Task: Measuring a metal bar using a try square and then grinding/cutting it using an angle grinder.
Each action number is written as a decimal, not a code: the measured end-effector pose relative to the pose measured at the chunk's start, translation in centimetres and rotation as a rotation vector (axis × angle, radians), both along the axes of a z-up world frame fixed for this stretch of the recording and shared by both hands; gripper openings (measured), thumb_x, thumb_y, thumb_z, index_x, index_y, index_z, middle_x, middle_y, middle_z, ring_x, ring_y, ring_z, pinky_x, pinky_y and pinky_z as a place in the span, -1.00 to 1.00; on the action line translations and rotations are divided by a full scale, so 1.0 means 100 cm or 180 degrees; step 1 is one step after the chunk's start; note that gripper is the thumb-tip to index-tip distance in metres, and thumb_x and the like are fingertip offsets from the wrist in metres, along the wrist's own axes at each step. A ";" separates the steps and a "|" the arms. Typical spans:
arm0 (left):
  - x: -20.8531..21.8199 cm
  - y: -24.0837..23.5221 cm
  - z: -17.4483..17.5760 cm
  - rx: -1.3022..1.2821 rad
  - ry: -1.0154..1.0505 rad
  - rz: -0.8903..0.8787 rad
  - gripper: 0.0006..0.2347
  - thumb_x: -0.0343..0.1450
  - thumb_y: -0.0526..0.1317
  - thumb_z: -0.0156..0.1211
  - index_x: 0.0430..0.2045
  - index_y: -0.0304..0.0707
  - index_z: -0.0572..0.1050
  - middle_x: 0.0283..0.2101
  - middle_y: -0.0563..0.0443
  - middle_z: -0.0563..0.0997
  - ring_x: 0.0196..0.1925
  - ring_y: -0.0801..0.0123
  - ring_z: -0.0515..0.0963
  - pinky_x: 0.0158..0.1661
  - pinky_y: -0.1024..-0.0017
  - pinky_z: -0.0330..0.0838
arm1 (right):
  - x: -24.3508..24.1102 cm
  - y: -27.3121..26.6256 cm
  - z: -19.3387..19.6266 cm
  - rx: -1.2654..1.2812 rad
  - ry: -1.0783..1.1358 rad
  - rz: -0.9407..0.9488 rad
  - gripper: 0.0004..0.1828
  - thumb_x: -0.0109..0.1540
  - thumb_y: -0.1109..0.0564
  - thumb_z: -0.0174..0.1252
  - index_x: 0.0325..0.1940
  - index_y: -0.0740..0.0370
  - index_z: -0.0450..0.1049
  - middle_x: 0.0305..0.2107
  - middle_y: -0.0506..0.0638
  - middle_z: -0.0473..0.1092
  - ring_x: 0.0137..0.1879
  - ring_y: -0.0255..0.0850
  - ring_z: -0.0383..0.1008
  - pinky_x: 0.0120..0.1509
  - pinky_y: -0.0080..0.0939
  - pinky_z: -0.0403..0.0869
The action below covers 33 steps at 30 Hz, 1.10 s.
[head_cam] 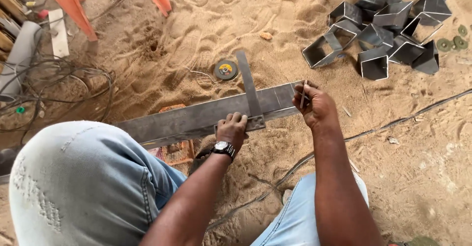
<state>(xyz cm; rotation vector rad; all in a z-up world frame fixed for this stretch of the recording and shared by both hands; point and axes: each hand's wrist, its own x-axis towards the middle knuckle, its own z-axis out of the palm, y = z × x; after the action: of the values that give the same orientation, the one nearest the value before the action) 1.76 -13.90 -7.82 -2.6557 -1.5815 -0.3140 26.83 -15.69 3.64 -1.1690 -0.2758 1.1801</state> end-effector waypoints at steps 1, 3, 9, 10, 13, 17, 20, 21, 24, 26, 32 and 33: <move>0.003 0.000 0.001 -0.0018 -0.0002 0.0008 -0.53 0.28 -0.07 0.44 0.09 -0.06 0.49 0.02 0.05 0.56 0.06 0.29 0.53 0.04 0.22 0.48 | 0.002 0.000 -0.001 -0.0018 -0.0002 0.0008 -0.74 0.35 0.24 0.07 0.11 0.35 0.46 -0.26 0.13 0.56 -0.22 -0.17 0.60 -0.15 -0.18 0.67; 0.006 -0.002 0.003 -0.0036 0.0141 0.0005 -0.46 0.24 -0.03 0.44 0.12 -0.08 0.46 0.07 0.05 0.53 0.07 0.29 0.52 0.02 0.21 0.49 | 0.005 -0.001 -0.003 -0.0069 -0.0042 -0.0039 -0.73 0.34 0.24 0.08 0.12 0.34 0.46 -0.25 0.13 0.56 -0.23 -0.17 0.60 -0.16 -0.20 0.66; 0.007 0.005 -0.002 0.0112 0.0435 -0.0122 -0.48 0.32 -0.02 0.42 0.16 -0.11 0.46 0.08 0.02 0.53 0.06 0.30 0.53 -0.08 0.30 0.57 | 0.001 0.003 0.004 -0.0019 -0.0131 -0.0029 -0.74 0.34 0.25 0.08 0.12 0.34 0.47 -0.25 0.12 0.57 -0.23 -0.19 0.60 -0.16 -0.21 0.66; 0.008 0.004 0.005 0.0108 0.0437 -0.0126 -0.48 0.32 -0.02 0.42 0.16 -0.11 0.46 0.08 0.02 0.53 0.06 0.30 0.53 -0.08 0.30 0.57 | 0.001 0.004 0.003 -0.0022 -0.0128 -0.0032 -0.74 0.34 0.25 0.08 0.12 0.34 0.47 -0.25 0.12 0.57 -0.23 -0.19 0.60 -0.16 -0.21 0.66; 0.009 0.003 0.014 -0.0069 0.0502 -0.0191 -0.47 0.31 -0.03 0.42 0.16 -0.15 0.46 0.03 0.05 0.54 0.08 0.32 0.53 -0.03 0.30 0.55 | -0.002 0.005 0.002 0.0003 -0.0148 -0.0012 -0.75 0.35 0.25 0.08 0.10 0.35 0.48 -0.25 0.12 0.57 -0.23 -0.19 0.61 -0.15 -0.21 0.66; 0.010 0.007 0.002 0.0036 0.0364 -0.0182 -0.51 0.33 -0.08 0.41 0.15 -0.13 0.47 0.01 0.03 0.54 0.04 0.32 0.54 -0.02 0.29 0.54 | -0.002 0.005 0.000 -0.0005 -0.0325 -0.0030 -0.76 0.34 0.25 0.08 0.09 0.32 0.47 -0.26 0.12 0.57 -0.23 -0.19 0.61 -0.15 -0.21 0.66; 0.013 0.008 -0.002 0.0053 0.0297 -0.0187 -0.55 0.34 -0.11 0.39 0.14 -0.11 0.48 0.01 0.03 0.54 0.04 0.32 0.54 -0.02 0.28 0.54 | -0.002 0.006 0.000 0.0000 -0.0388 -0.0064 -0.76 0.34 0.25 0.08 0.09 0.31 0.47 -0.26 0.12 0.58 -0.23 -0.19 0.61 -0.16 -0.21 0.65; 0.014 0.009 -0.004 0.0048 0.0279 -0.0172 -0.58 0.37 -0.13 0.36 0.14 -0.10 0.48 0.01 0.03 0.54 0.03 0.32 0.55 -0.02 0.28 0.54 | -0.001 0.006 0.000 0.0012 -0.0391 -0.0083 -0.76 0.34 0.25 0.08 0.09 0.30 0.47 -0.26 0.13 0.58 -0.24 -0.19 0.61 -0.16 -0.21 0.66; 0.015 0.007 0.000 0.0098 0.0266 -0.0150 -0.68 0.47 -0.21 0.24 0.13 -0.06 0.49 -0.01 0.04 0.54 0.02 0.34 0.55 -0.03 0.27 0.54 | 0.000 0.007 -0.003 -0.0025 -0.0414 -0.0082 -0.76 0.34 0.25 0.08 0.09 0.29 0.48 -0.26 0.12 0.58 -0.24 -0.19 0.61 -0.17 -0.21 0.65; 0.016 0.004 0.014 -0.0014 0.0278 -0.0150 -0.65 0.43 -0.20 0.24 0.13 -0.09 0.48 -0.02 0.04 0.53 0.03 0.33 0.54 -0.01 0.26 0.53 | 0.001 0.006 -0.004 -0.0045 -0.0440 -0.0079 -0.76 0.34 0.24 0.09 0.08 0.29 0.49 -0.26 0.11 0.58 -0.25 -0.20 0.61 -0.17 -0.21 0.65; 0.018 0.009 0.004 0.0071 0.0234 -0.0148 -0.70 0.46 -0.28 0.18 0.11 -0.10 0.50 0.00 0.03 0.54 0.04 0.33 0.54 -0.01 0.25 0.54 | 0.000 0.003 -0.001 -0.0057 -0.0525 -0.0090 -0.78 0.32 0.26 0.12 0.05 0.29 0.50 -0.28 0.11 0.58 -0.26 -0.21 0.60 -0.19 -0.22 0.65; 0.018 0.009 0.005 0.0062 0.0268 -0.0153 -0.69 0.45 -0.30 0.20 0.11 -0.10 0.50 0.02 0.03 0.53 0.05 0.33 0.55 -0.03 0.27 0.55 | -0.001 0.003 -0.001 -0.0061 -0.0565 -0.0083 -0.79 0.32 0.26 0.13 0.04 0.29 0.51 -0.28 0.11 0.57 -0.27 -0.21 0.59 -0.20 -0.22 0.65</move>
<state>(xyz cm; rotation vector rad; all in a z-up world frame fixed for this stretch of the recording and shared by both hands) 3.58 -13.02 -7.31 -2.6579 -1.4851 -0.2150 26.69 -15.38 3.53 -1.2928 -0.3829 1.0597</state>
